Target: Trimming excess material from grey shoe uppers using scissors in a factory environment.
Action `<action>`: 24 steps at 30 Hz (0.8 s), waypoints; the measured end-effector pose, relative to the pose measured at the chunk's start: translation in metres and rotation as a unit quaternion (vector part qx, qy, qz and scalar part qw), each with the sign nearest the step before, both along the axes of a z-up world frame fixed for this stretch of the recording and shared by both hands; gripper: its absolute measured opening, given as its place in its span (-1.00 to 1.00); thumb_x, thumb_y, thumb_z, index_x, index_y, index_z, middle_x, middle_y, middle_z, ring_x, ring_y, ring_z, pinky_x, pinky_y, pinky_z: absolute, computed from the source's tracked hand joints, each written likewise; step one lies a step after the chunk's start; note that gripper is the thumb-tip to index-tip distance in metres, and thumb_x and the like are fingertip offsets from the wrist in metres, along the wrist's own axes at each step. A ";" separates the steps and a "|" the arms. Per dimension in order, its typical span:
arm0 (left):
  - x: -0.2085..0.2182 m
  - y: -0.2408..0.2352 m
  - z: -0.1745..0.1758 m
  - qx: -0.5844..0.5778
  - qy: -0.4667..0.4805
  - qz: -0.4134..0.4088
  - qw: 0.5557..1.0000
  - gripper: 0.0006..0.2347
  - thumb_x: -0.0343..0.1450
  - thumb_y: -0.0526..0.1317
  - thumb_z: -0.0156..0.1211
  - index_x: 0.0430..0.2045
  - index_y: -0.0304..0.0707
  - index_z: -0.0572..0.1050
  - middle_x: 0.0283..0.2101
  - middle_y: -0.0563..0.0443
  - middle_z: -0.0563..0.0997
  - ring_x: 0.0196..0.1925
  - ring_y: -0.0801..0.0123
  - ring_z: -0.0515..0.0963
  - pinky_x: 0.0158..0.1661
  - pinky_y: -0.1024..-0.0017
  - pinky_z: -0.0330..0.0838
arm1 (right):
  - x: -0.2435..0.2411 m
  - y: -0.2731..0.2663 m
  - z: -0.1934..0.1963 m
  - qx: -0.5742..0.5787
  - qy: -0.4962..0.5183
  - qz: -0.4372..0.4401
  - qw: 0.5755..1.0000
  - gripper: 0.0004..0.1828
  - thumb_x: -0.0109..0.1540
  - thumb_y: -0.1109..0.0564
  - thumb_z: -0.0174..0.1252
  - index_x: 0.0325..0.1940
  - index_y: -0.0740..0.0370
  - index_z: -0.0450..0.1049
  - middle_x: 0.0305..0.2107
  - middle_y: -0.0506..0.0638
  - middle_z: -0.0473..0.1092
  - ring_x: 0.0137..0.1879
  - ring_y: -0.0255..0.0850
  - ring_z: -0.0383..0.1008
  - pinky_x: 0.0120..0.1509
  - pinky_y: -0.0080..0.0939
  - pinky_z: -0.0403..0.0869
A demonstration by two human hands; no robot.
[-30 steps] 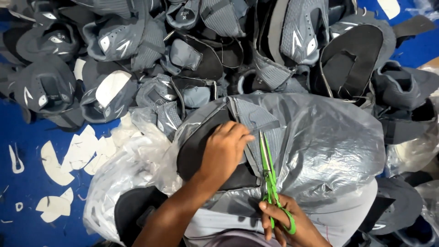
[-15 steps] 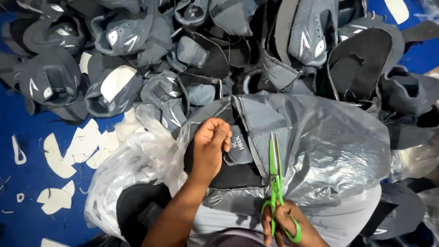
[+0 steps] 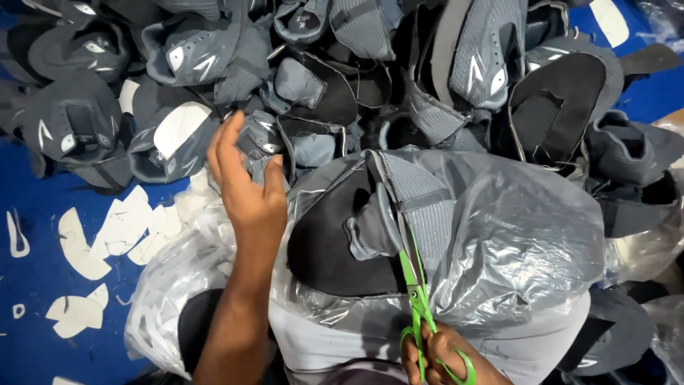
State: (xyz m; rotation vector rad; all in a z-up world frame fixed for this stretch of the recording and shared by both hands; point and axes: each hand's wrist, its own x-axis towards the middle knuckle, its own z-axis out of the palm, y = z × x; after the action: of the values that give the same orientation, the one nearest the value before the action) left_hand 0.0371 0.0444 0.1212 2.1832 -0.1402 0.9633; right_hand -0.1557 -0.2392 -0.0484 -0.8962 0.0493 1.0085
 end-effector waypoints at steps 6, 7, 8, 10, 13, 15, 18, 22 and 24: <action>-0.023 -0.032 -0.028 0.039 0.088 -0.261 0.960 -0.70 0.42 -0.28 0.30 0.02 -0.39 0.54 0.14 -0.20 0.55 0.25 0.00 0.50 0.28 0.14 0.35 | -0.005 -0.002 -0.012 -0.067 -0.017 0.030 0.997 -0.12 0.11 -0.67 -0.07 -0.20 0.24 0.39 -0.55 -0.02 0.47 -0.67 -0.44 0.13 -0.60 -0.39 0.04; -0.025 -0.037 -0.030 0.037 0.090 -0.263 0.960 -0.70 0.42 -0.28 0.30 0.02 -0.39 0.54 0.14 -0.20 0.55 0.25 0.00 0.50 0.28 0.14 0.35 | -0.008 -0.004 -0.010 -0.068 -0.014 0.030 0.997 -0.12 0.11 -0.67 -0.07 -0.20 0.24 0.39 -0.55 -0.02 0.47 -0.67 -0.44 0.13 -0.60 -0.39 0.04; -0.027 -0.041 -0.032 0.058 0.090 -0.313 0.944 -0.70 0.40 -0.23 0.32 -0.01 -0.33 0.54 0.11 -0.19 0.57 0.22 -0.02 0.51 0.22 0.16 0.35 | -0.009 -0.006 -0.008 -0.078 -0.039 0.036 0.996 -0.13 0.14 -0.67 -0.08 -0.22 0.25 0.41 -0.54 -0.04 0.47 -0.64 -0.44 0.19 -0.57 -0.40 0.09; -0.028 -0.043 -0.040 0.079 0.088 -0.364 0.924 -0.70 0.39 -0.18 0.33 -0.04 -0.27 0.55 0.08 -0.17 0.58 0.18 -0.03 0.51 0.17 0.18 0.35 | -0.016 -0.016 -0.017 -0.088 -0.065 0.041 0.993 -0.13 0.16 -0.66 -0.09 -0.24 0.26 0.43 -0.53 -0.06 0.46 -0.60 -0.44 0.24 -0.54 -0.42 0.14; -0.024 -0.033 -0.061 0.057 0.189 -0.284 0.938 -0.73 0.43 -0.19 0.32 -0.06 -0.34 0.53 -0.17 -0.10 0.62 -0.02 0.05 0.57 0.03 0.21 0.39 | -0.037 -0.034 -0.054 -0.023 -0.182 0.020 0.983 -0.19 0.32 -0.58 -0.03 -0.19 0.29 0.44 -0.41 -0.03 0.39 -0.33 -0.38 0.33 -0.31 -0.40 0.23; -0.025 -0.022 -0.081 0.096 0.211 -0.275 0.933 -0.92 0.44 -0.30 0.21 -0.25 -0.25 0.53 -0.26 -0.04 0.61 -0.11 0.08 0.57 0.03 0.20 0.39 | -0.060 -0.041 -0.085 0.061 0.154 -0.072 0.984 -0.33 0.25 -0.41 0.13 -0.22 0.33 0.36 -0.45 0.04 0.34 -0.44 -0.31 0.26 -0.33 -0.28 0.22; -0.033 -0.021 -0.086 0.079 0.242 -0.287 0.923 -0.93 0.42 -0.32 0.18 -0.28 -0.28 0.51 -0.33 -0.03 0.58 -0.19 0.12 0.55 0.00 0.20 0.39 | -0.025 -0.023 -0.006 0.183 0.022 -0.063 0.981 -0.24 0.25 -0.50 0.05 -0.17 0.33 0.34 -0.38 0.02 0.32 -0.33 -0.28 0.28 -0.26 -0.28 0.27; -0.042 -0.025 -0.086 0.066 0.224 -0.264 0.936 -0.91 0.42 -0.35 0.19 -0.26 -0.30 0.52 -0.29 -0.05 0.57 -0.14 0.08 0.53 -0.07 0.21 0.38 | 0.004 -0.002 0.019 0.202 0.086 -0.064 0.973 -0.27 0.18 -0.52 0.01 -0.18 0.25 0.31 -0.45 -0.01 0.30 -0.36 -0.31 0.30 -0.26 -0.33 0.31; -0.045 -0.025 -0.089 0.061 0.198 -0.258 0.943 -0.92 0.41 -0.35 0.20 -0.27 -0.29 0.52 -0.24 -0.05 0.58 -0.13 0.09 0.52 -0.07 0.23 0.38 | 0.016 0.007 0.010 0.308 0.101 -0.038 0.945 -0.16 0.21 -0.62 -0.12 -0.21 0.28 0.31 -0.52 0.03 0.28 -0.52 -0.30 0.33 -0.45 -0.40 0.31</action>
State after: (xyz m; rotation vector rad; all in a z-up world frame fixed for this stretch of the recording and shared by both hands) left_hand -0.0083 0.0197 0.0318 2.2354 -0.5595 0.2202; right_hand -0.1396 -0.2326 -0.0388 -0.2169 -0.0576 0.9598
